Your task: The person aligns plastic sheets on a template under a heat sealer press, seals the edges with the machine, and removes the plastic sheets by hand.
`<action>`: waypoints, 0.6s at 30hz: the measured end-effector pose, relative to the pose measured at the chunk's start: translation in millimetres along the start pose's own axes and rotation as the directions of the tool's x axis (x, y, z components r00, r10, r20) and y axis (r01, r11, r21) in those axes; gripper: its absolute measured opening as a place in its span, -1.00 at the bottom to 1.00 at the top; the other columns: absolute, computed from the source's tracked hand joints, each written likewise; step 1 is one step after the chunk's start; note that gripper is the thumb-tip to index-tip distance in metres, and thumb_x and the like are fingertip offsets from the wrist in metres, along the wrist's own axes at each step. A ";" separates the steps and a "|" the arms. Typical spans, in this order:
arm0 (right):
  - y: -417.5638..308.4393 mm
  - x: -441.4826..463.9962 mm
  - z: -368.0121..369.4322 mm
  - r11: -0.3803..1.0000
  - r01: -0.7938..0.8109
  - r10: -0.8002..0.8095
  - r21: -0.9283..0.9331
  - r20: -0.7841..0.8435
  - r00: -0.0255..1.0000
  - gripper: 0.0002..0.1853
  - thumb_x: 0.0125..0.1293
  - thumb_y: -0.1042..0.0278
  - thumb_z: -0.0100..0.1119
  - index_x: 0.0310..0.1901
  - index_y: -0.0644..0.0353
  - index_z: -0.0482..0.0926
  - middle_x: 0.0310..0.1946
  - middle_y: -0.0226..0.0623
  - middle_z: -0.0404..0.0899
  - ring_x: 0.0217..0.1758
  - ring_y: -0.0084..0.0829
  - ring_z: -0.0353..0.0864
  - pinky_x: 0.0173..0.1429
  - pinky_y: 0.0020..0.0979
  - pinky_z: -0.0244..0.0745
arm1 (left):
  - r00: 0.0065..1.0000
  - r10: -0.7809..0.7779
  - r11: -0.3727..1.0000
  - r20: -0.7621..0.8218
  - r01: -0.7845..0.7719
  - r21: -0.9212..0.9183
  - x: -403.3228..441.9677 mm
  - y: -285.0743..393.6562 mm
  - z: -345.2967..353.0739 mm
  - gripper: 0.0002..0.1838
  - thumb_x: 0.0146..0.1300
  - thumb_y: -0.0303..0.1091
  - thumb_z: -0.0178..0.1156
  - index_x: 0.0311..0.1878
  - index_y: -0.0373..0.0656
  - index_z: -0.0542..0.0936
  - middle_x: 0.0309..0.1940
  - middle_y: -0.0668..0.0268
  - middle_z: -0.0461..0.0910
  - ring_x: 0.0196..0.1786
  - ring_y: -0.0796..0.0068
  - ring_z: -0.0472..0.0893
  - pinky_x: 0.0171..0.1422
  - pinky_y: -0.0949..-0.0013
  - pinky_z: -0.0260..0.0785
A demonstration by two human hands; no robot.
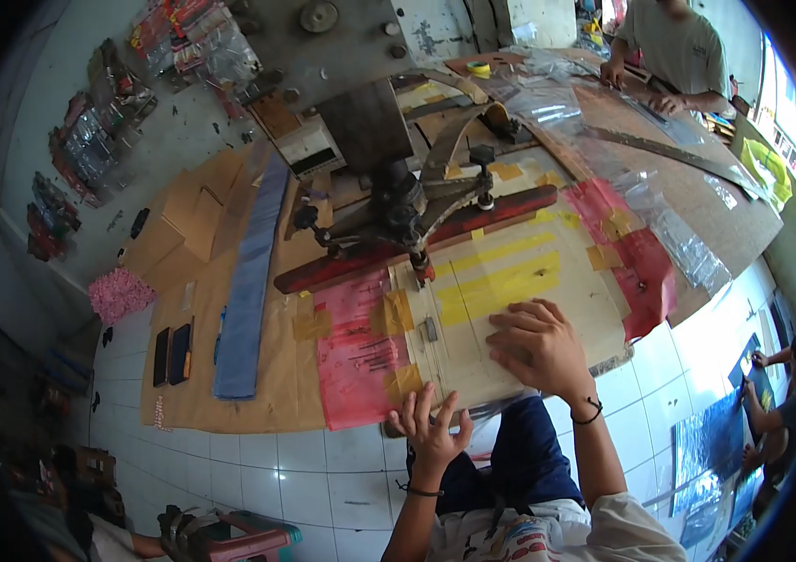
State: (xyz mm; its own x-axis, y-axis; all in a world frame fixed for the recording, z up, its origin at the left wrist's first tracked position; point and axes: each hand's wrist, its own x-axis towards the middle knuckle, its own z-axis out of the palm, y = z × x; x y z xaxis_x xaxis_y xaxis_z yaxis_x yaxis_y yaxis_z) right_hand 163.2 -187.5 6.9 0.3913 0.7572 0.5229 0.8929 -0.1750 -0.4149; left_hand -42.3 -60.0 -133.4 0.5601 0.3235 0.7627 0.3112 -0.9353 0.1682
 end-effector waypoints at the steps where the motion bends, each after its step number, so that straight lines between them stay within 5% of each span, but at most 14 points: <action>1: 0.4 -0.3 0.6 1.000 0.000 0.000 0.001 -0.004 1.000 -0.83 0.31 0.13 0.42 -0.14 -0.08 0.83 0.13 -0.47 0.75 0.33 -0.25 0.61 0.50 -0.08 0.37 | 1.000 -0.003 1.000 0.000 0.003 -0.002 -0.7 -0.9 1.0 -0.46 0.25 -0.03 0.33 0.32 0.25 0.59 0.48 0.16 0.44 0.61 -0.03 0.19 0.75 -0.24 -0.47; 7: -0.3 -0.3 1.4 1.000 0.008 -0.008 -0.011 -0.010 1.000 -0.83 0.30 0.13 0.42 -0.15 -0.07 0.83 0.11 -0.47 0.76 0.32 -0.25 0.62 0.50 -0.09 0.38 | 1.000 -0.026 0.999 -0.001 0.026 -0.035 1.7 2.7 -2.6 -0.48 0.32 -0.03 0.29 0.36 0.26 0.61 0.49 0.21 0.46 0.63 0.06 0.21 0.76 -0.16 -0.47; 18: -0.7 -0.5 2.0 1.000 0.012 -0.012 0.002 -0.018 1.000 -0.83 0.27 0.18 0.43 -0.15 -0.05 0.83 0.11 -0.46 0.77 0.31 -0.25 0.62 0.49 -0.08 0.39 | 0.983 -0.102 0.992 0.155 0.112 -0.058 19.1 18.3 -31.2 -0.44 0.26 -0.09 0.35 0.34 0.14 0.59 0.48 0.15 0.43 0.57 -0.06 0.27 0.70 -0.29 -0.28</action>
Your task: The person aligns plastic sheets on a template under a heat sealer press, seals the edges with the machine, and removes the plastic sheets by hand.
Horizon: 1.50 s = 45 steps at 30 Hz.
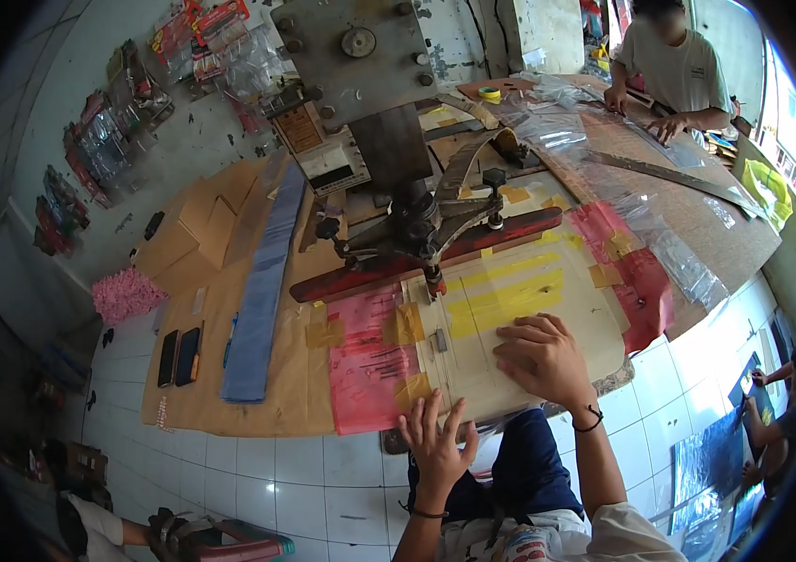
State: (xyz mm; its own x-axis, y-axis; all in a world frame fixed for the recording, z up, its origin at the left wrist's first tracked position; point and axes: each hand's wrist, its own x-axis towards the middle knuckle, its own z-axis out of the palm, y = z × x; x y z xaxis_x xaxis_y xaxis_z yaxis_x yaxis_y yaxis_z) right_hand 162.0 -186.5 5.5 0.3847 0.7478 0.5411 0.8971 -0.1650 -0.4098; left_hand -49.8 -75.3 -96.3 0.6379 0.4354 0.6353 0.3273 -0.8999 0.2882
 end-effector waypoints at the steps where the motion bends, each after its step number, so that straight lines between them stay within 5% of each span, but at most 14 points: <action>1: -0.3 0.1 0.1 1.000 0.001 -0.001 0.001 0.001 1.000 -0.83 0.27 0.18 0.43 -0.15 -0.05 0.83 0.11 -0.46 0.77 0.31 -0.25 0.62 0.49 -0.08 0.38 | 1.000 -0.007 1.000 0.014 0.007 -0.004 2.5 2.5 -4.5 -0.44 0.26 -0.09 0.35 0.34 0.13 0.59 0.48 0.15 0.43 0.57 -0.07 0.27 0.70 -0.29 -0.26; 10: -0.1 0.3 -1.3 1.000 0.002 -0.002 -0.005 0.004 1.000 -0.83 0.29 0.17 0.42 -0.13 -0.06 0.83 0.11 -0.45 0.77 0.29 -0.26 0.64 0.47 -0.10 0.39 | 0.993 -0.035 0.986 0.115 0.053 -0.159 88.0 5.5 -53.6 -0.51 0.33 -0.15 0.34 0.28 -0.10 0.61 0.39 0.13 0.51 0.44 0.12 0.47 0.61 -0.18 0.03; 15: -0.3 5.4 -5.9 1.000 -0.008 0.007 0.015 0.077 0.997 -0.82 0.29 0.18 0.41 -0.11 -0.06 0.82 0.08 -0.45 0.77 0.29 -0.25 0.63 0.44 -0.13 0.41 | 0.965 0.107 0.981 0.239 -0.064 -0.182 122.0 -15.4 -26.1 -0.43 0.36 -0.09 0.33 0.34 -0.19 0.57 0.45 0.11 0.47 0.50 0.05 0.41 0.64 -0.13 0.10; 19: 1.2 25.1 0.8 0.997 -0.077 0.072 0.015 0.220 0.973 -0.71 0.34 0.21 0.33 0.04 0.06 0.76 0.18 -0.28 0.70 0.36 -0.16 0.57 0.49 -0.07 0.37 | 0.943 0.149 0.987 0.298 -0.122 -0.108 125.3 -20.3 -21.7 -0.36 0.36 -0.05 0.32 0.41 -0.18 0.52 0.50 0.12 0.43 0.55 0.04 0.37 0.67 -0.13 0.07; 24: 22.7 72.7 57.8 0.989 0.124 -0.101 -0.078 0.252 0.963 -0.51 0.50 0.19 0.14 0.34 0.27 0.54 0.48 -0.04 0.45 0.59 -0.06 0.35 0.67 0.00 0.18 | 0.941 0.163 0.986 0.297 -0.144 -0.083 124.0 -23.4 -17.8 -0.34 0.40 0.03 0.27 0.44 -0.16 0.50 0.52 0.14 0.40 0.55 0.04 0.37 0.67 -0.13 0.07; 30: 28.2 73.6 72.8 0.985 0.110 -0.076 -0.131 0.240 0.968 -0.40 0.61 0.10 -0.08 0.51 0.30 0.35 0.59 -0.02 0.27 0.70 -0.09 0.15 0.75 -0.01 -0.01 | 0.946 0.128 0.991 0.299 -0.109 -0.082 124.8 -22.7 -15.2 -0.33 0.47 0.10 0.18 0.48 -0.14 0.46 0.53 0.14 0.39 0.56 0.07 0.35 0.68 -0.12 0.05; 36: 6.8 40.6 56.8 0.974 0.084 -0.038 -0.212 0.210 0.977 -0.42 0.58 0.12 -0.03 0.49 0.29 0.40 0.57 -0.01 0.31 0.68 -0.12 0.21 0.71 -0.02 0.05 | 0.953 0.125 0.987 0.277 -0.091 -0.130 122.4 -25.6 -13.3 -0.34 0.47 0.10 0.18 0.48 -0.10 0.47 0.54 0.14 0.38 0.56 0.08 0.34 0.68 -0.13 0.05; 39: -17.2 30.0 32.2 0.972 0.062 0.008 -0.228 0.294 0.956 -0.46 0.51 0.17 0.08 0.43 0.22 0.48 0.48 -0.04 0.44 0.59 -0.14 0.35 0.62 -0.06 0.20 | 0.953 0.153 0.985 0.262 -0.126 -0.117 121.9 -24.0 -15.5 -0.38 0.43 0.10 0.24 0.42 -0.03 0.56 0.53 0.14 0.39 0.56 0.06 0.35 0.67 -0.13 0.05; 42: -8.7 73.6 8.3 0.970 -0.097 0.208 -0.224 0.546 0.812 -0.48 0.44 0.23 0.19 0.40 0.14 0.53 0.36 -0.12 0.54 0.47 -0.15 0.46 0.53 -0.09 0.31 | 0.956 0.152 0.984 0.252 -0.123 -0.128 121.9 -21.6 -18.2 -0.43 0.37 0.10 0.31 0.35 0.03 0.64 0.52 0.13 0.40 0.54 0.04 0.37 0.66 -0.12 0.08; 43: 17.2 71.9 26.4 0.978 -0.134 0.179 -0.162 0.308 0.934 -0.48 0.41 0.23 0.26 0.37 0.12 0.54 0.26 -0.17 0.61 0.43 -0.13 0.48 0.48 -0.11 0.36 | 0.957 0.147 0.983 0.249 -0.114 -0.143 121.4 -20.9 -18.8 -0.45 0.35 0.10 0.33 0.32 0.05 0.67 0.51 0.13 0.41 0.53 0.03 0.37 0.66 -0.11 0.09; 45: 43.0 80.3 37.7 0.984 -0.070 0.109 -0.164 0.244 0.964 -0.48 0.43 0.13 0.28 0.35 0.09 0.54 0.27 -0.16 0.60 0.41 -0.09 0.48 0.51 -0.08 0.33 | 0.952 0.158 0.981 0.261 -0.122 -0.149 121.1 -20.3 -19.8 -0.45 0.33 0.10 0.36 0.30 0.05 0.68 0.49 0.14 0.43 0.51 0.03 0.39 0.65 -0.11 0.10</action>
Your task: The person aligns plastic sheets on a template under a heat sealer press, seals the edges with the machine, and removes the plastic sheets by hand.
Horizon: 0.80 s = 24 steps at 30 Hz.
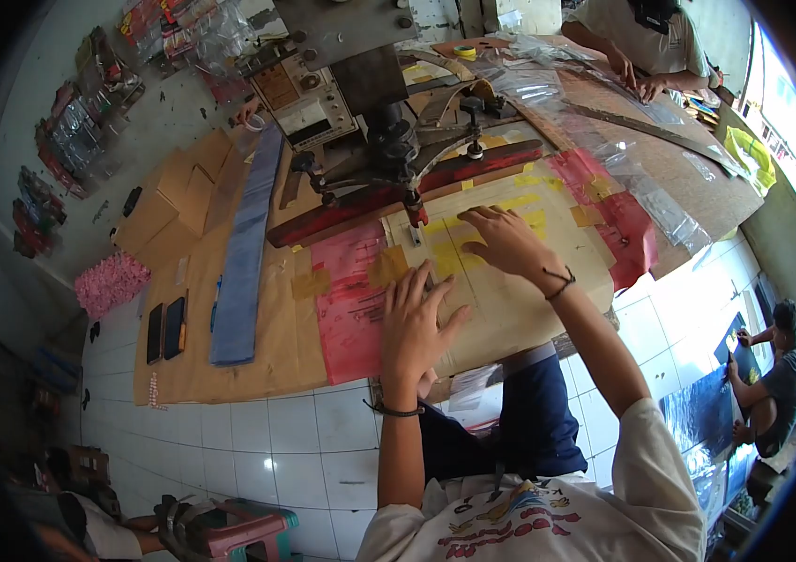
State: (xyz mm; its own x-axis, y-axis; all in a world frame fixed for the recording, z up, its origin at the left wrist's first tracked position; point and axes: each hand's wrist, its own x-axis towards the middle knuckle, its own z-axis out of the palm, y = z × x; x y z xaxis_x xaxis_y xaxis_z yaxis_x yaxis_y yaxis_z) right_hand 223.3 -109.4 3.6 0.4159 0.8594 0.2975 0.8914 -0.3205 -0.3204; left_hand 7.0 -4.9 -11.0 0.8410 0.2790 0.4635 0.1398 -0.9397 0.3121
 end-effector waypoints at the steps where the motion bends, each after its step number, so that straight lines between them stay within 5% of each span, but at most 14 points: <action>1: 5.9 7.4 -0.4 0.999 0.036 -0.036 -0.013 -0.044 0.998 -0.48 0.44 0.08 0.30 0.34 0.08 0.54 0.28 -0.15 0.60 0.40 -0.07 0.49 0.52 -0.07 0.32 | 1.000 0.006 1.000 0.000 -0.006 0.002 2.3 -1.1 -1.6 -0.45 0.31 0.11 0.37 0.28 0.05 0.69 0.48 0.14 0.43 0.51 0.03 0.39 0.64 -0.11 0.11; 5: 11.3 31.9 -20.0 0.999 -0.034 0.036 -0.010 0.324 0.946 -0.42 0.40 -0.12 0.34 0.28 0.11 0.56 0.31 -0.17 0.55 0.44 -0.06 0.44 0.54 -0.01 0.28 | 1.000 0.018 1.000 -0.017 -0.018 -0.021 2.2 -0.3 -2.4 -0.47 0.29 0.13 0.39 0.21 0.05 0.73 0.46 0.14 0.45 0.49 0.04 0.40 0.63 -0.09 0.12; 8: 10.7 36.1 -24.9 0.999 0.024 -0.013 -0.026 0.363 0.932 -0.42 0.39 -0.15 0.35 0.22 0.13 0.57 0.24 -0.18 0.59 0.44 -0.05 0.44 0.56 0.00 0.26 | 0.999 0.023 0.999 -0.030 -0.024 -0.033 3.3 -0.8 -1.7 -0.47 0.27 0.15 0.40 0.18 0.04 0.74 0.46 0.13 0.45 0.49 0.04 0.41 0.62 -0.09 0.13; 11: 14.1 32.9 -15.4 0.991 0.117 -0.102 -0.067 0.203 0.974 -0.50 0.39 -0.03 0.39 0.18 0.13 0.58 0.09 -0.24 0.67 0.31 -0.10 0.56 0.45 -0.06 0.39 | 0.999 0.020 0.999 -0.031 -0.021 -0.040 2.1 -0.1 -1.9 -0.46 0.27 0.16 0.40 0.16 0.03 0.74 0.46 0.13 0.46 0.49 0.05 0.41 0.61 -0.09 0.14; 14: -5.5 33.6 -40.3 0.956 -0.153 0.057 0.249 0.357 0.932 -0.54 0.36 0.17 0.42 0.23 0.09 0.57 -0.01 -0.31 0.72 0.17 -0.16 0.66 0.30 -0.13 0.50 | 0.999 0.019 0.999 -0.034 -0.020 -0.036 3.3 -0.4 -2.4 -0.46 0.26 0.16 0.40 0.16 0.01 0.74 0.45 0.12 0.46 0.49 0.04 0.41 0.61 -0.10 0.14; 17: -18.7 15.3 -41.1 0.970 -0.016 -0.017 0.243 0.135 0.991 -0.59 0.32 0.37 0.38 0.21 0.07 0.63 -0.01 -0.35 0.74 0.09 -0.24 0.71 0.18 -0.18 0.55 | 0.999 0.012 0.999 -0.037 -0.014 -0.034 2.9 0.9 -1.7 -0.45 0.25 0.15 0.41 0.16 0.00 0.74 0.44 0.12 0.47 0.49 0.04 0.41 0.61 -0.10 0.14; 20: -11.8 -10.2 -23.9 0.975 0.221 -0.221 -0.005 -0.012 0.975 -0.64 0.30 0.42 0.34 0.14 0.08 0.70 0.08 -0.34 0.73 0.20 -0.25 0.67 0.28 -0.16 0.52 | 0.999 0.000 1.000 -0.042 -0.001 -0.026 2.6 1.0 -3.2 -0.45 0.24 0.14 0.42 0.15 -0.01 0.74 0.44 0.12 0.47 0.49 0.04 0.41 0.62 -0.09 0.14; 24: -20.0 -47.5 -8.9 0.973 0.196 -0.211 -0.123 -0.117 0.970 -0.74 0.43 0.27 0.21 0.05 0.10 0.75 0.18 -0.37 0.71 0.38 -0.28 0.56 0.60 -0.04 0.26 | 0.999 -0.008 0.999 -0.036 0.007 -0.032 4.0 2.1 -3.3 -0.45 0.23 0.13 0.43 0.16 -0.02 0.73 0.44 0.11 0.47 0.49 0.05 0.40 0.62 -0.06 0.15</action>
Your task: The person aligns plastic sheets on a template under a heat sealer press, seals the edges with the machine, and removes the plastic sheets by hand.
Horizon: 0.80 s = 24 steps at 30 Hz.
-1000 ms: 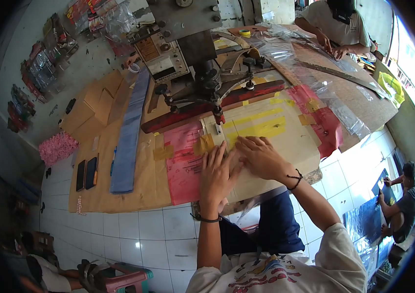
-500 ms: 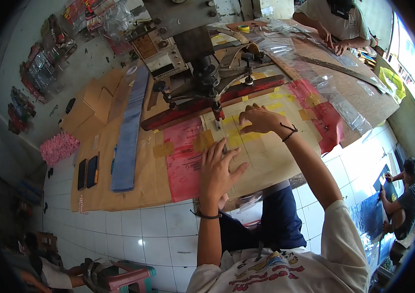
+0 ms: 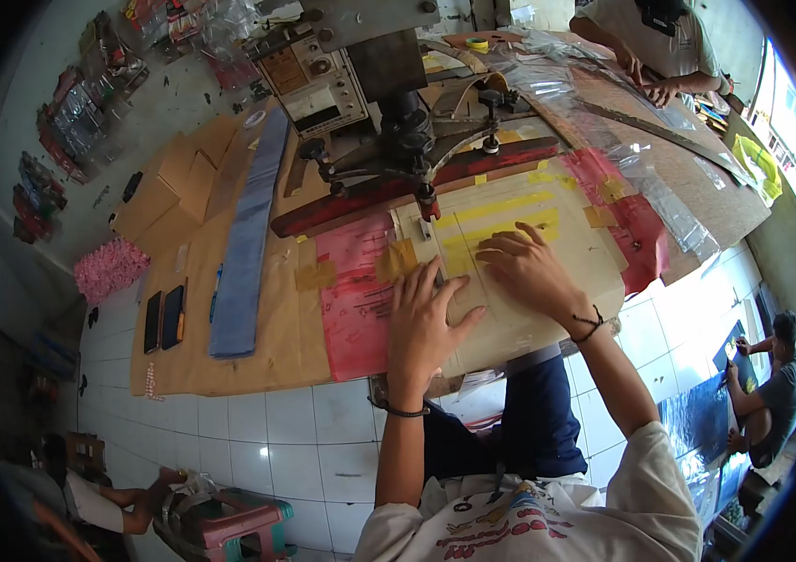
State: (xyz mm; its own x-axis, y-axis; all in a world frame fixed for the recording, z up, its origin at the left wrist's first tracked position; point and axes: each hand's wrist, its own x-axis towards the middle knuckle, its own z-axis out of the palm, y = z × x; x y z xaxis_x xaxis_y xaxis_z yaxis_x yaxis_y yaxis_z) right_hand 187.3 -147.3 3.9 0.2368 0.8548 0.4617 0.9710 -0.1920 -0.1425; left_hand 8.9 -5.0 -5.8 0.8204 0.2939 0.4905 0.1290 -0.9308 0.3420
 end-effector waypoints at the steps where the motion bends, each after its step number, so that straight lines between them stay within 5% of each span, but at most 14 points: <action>1: -2.6 -4.4 1.4 1.000 -0.007 0.007 0.021 0.000 1.000 -0.72 0.44 0.25 0.21 0.08 0.13 0.73 0.21 -0.32 0.69 0.41 -0.25 0.54 0.62 -0.02 0.23 | 1.000 -0.002 1.000 0.004 0.002 0.001 -0.2 0.4 -0.2 -0.45 0.23 0.13 0.43 0.16 -0.02 0.73 0.44 0.11 0.47 0.49 0.05 0.41 0.62 -0.05 0.15; 9: -17.5 -2.0 1.0 0.993 -0.094 0.085 0.067 0.122 0.989 -0.47 0.53 0.10 0.11 0.35 0.32 0.51 0.47 -0.01 0.45 0.60 -0.02 0.32 0.69 0.05 0.11 | 0.999 -0.033 0.999 -0.002 0.033 0.021 4.1 -2.7 8.1 -0.44 0.28 0.12 0.41 0.23 -0.02 0.72 0.48 0.11 0.45 0.48 0.06 0.41 0.62 -0.05 0.14; 16: 3.4 27.3 30.5 0.997 -0.072 0.071 0.011 0.076 0.995 -0.44 0.55 0.11 0.08 0.43 0.30 0.46 0.50 -0.04 0.42 0.63 -0.08 0.29 0.68 0.02 0.14 | 0.982 0.010 0.982 0.190 -0.045 0.183 6.2 11.9 0.9 -0.20 0.40 0.26 0.21 0.43 -0.25 0.54 0.53 0.11 0.42 0.61 0.06 0.29 0.73 -0.14 -0.07; 21: 10.4 33.9 36.7 0.998 -0.009 0.011 -0.070 0.035 0.999 -0.50 0.52 0.21 0.10 0.37 0.32 0.50 0.45 -0.04 0.49 0.56 -0.05 0.39 0.67 0.00 0.18 | 0.980 -0.036 0.967 0.194 -0.014 0.253 18.6 10.5 9.3 -0.14 0.43 0.29 0.15 0.47 -0.32 0.46 0.54 0.12 0.41 0.65 0.02 0.24 0.75 -0.19 -0.19; 24: -3.5 16.8 23.2 0.994 -0.105 0.103 0.032 0.058 0.993 -0.53 0.50 0.26 0.11 0.34 0.33 0.52 0.41 -0.05 0.53 0.53 -0.04 0.44 0.66 0.00 0.19 | 0.988 -0.026 0.963 0.151 -0.016 0.268 31.4 -0.1 19.0 -0.19 0.46 0.21 0.16 0.48 -0.32 0.45 0.54 0.11 0.41 0.64 -0.01 0.25 0.75 -0.19 -0.17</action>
State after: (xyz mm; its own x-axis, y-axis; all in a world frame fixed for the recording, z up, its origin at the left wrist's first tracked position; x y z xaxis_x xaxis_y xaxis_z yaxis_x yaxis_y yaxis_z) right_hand 187.2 -121.1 -8.2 0.3336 0.8567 0.3934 0.9391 -0.2653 -0.2186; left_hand 45.2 0.2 -5.7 0.8915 0.2815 0.3549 0.2603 -0.9596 0.1071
